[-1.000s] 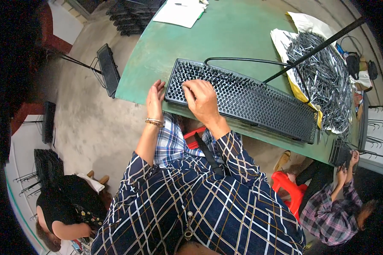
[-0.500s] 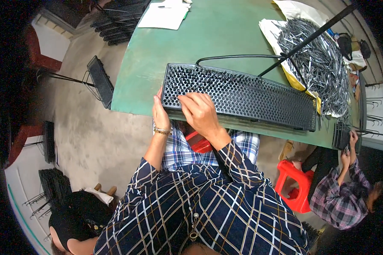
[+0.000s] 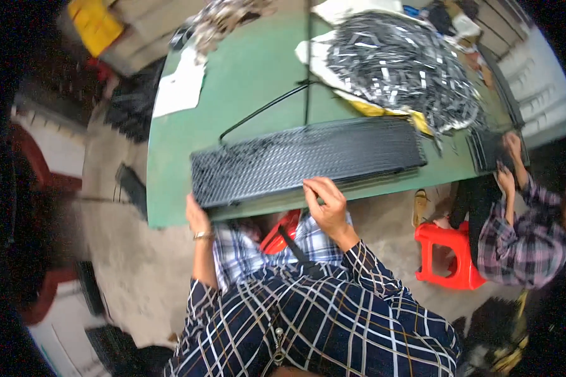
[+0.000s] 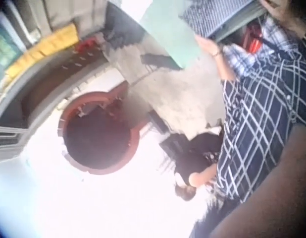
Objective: Inserting small metal pins into a perforated tray for assembly.
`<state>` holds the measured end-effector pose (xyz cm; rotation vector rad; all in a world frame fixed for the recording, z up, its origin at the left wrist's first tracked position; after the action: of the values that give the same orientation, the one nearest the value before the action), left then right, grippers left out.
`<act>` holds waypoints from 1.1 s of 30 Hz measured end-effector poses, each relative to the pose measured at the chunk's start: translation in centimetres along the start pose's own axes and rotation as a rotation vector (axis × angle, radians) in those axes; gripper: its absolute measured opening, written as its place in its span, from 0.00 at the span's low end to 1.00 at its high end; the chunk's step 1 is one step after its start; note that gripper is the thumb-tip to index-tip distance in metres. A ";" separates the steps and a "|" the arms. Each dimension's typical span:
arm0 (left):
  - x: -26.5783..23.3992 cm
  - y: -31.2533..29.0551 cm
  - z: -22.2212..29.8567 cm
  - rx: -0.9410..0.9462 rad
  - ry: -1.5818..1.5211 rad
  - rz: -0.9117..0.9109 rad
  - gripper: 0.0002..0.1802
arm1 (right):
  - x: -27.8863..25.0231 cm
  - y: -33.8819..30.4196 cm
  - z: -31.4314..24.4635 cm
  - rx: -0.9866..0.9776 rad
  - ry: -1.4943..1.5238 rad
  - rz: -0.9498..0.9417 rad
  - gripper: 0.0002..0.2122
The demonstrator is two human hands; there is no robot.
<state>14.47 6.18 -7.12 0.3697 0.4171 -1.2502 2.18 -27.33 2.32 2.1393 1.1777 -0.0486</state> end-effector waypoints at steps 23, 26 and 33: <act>22.3 12.9 28.1 0.622 0.128 -0.797 0.17 | -17.6 14.3 12.8 0.239 -0.297 0.105 0.07; 29.2 10.0 32.8 0.707 0.080 -0.970 0.19 | -18.4 14.5 12.9 0.182 -0.380 0.166 0.07; 43.0 6.3 38.8 0.930 0.113 -1.146 0.20 | -16.9 9.9 13.6 0.347 -0.266 0.449 0.06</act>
<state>35.63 -46.62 5.44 1.0781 0.0751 -2.5423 3.56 -51.18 3.10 2.5578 0.5480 -0.3470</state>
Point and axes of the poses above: each hand's wrist, its own y-axis towards the middle knuckle, its own x-axis out of the palm, z = x × y, the point moved 7 cm from there along y, towards the middle knuckle, and after that the axes turned 1 degree about z, right-handed, at the moved point
